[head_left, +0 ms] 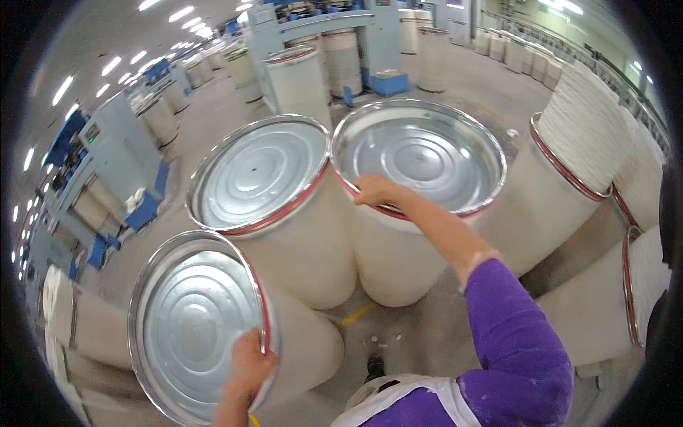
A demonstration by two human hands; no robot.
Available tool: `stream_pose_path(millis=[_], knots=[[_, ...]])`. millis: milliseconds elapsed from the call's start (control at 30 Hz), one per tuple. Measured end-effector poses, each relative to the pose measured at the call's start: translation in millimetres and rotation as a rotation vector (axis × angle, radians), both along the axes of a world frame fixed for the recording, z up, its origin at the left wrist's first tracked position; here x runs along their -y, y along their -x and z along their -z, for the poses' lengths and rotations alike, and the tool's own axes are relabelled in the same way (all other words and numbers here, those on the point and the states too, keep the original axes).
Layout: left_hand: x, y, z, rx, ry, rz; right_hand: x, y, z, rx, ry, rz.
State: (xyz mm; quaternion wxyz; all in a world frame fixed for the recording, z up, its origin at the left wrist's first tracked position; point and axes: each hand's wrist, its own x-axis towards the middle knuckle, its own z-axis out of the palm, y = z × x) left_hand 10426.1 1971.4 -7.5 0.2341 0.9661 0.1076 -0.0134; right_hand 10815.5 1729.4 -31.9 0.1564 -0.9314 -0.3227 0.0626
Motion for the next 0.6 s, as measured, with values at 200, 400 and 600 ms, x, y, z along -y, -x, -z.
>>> stream_pose_path(millis=[200, 400, 600], knots=[[-100, -101, -1, 0.063, 0.349, -0.129, 14, -26, -9, 0.194, 0.079, 0.114], [-165, -191, 26, 0.344, 0.115, -0.155, 123, -123, 14, 0.377, 0.001, 0.068], [-182, -263, 21, 0.014, 0.011, -0.381, 154, -243, 43, 0.455, -0.058, -0.011]])
